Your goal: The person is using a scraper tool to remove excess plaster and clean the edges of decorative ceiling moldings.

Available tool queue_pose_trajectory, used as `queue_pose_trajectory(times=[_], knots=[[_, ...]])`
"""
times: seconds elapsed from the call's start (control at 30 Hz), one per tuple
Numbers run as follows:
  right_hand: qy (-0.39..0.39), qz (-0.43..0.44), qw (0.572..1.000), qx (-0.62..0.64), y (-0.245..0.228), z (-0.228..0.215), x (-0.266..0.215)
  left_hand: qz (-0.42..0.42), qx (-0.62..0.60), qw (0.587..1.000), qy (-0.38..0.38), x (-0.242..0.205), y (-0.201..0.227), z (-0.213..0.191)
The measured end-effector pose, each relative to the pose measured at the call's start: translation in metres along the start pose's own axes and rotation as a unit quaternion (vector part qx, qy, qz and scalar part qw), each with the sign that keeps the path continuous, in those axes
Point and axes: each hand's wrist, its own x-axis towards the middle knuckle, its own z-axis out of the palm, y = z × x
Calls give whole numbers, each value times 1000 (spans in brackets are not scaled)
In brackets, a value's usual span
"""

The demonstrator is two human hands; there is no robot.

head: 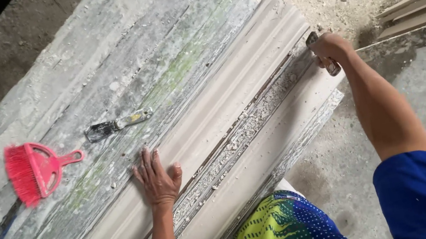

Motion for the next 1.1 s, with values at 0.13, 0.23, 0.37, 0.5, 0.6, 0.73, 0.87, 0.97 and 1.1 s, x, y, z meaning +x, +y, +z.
queue_pose_trajectory(times=[0.13, 0.23, 0.37, 0.5, 0.6, 0.73, 0.87, 0.97, 1.1], knots=[[43, -47, 988, 140, -44, -21, -81, -1, -8, 1000, -13, 1, -1, -2], [54, -122, 947, 292, -52, 6, -130, 2, -22, 1000, -12, 3, -1, -7], [7, -19, 969, 245, -105, 29, -254, 11, -46, 999, 25, 4, 0, -5], [-35, -51, 943, 328, -109, 103, -302, -3, -87, 994, 70, 3, 0, -4], [-42, -163, 974, 153, -144, 135, -350, -20, -119, 986, 113, -13, -9, -8], [78, -365, 925, -69, -164, 199, -351, -54, -189, 960, 201, -45, -6, -51], [199, -541, 802, -157, -200, 272, -331, -164, -252, 939, 167, -122, -16, -109], [227, -604, 739, -196, -239, 295, -347, -242, -244, 927, 151, -193, -20, -138], [188, -645, 706, -223, -270, 316, -364, -337, -241, 896, 157, -303, -26, -144]])
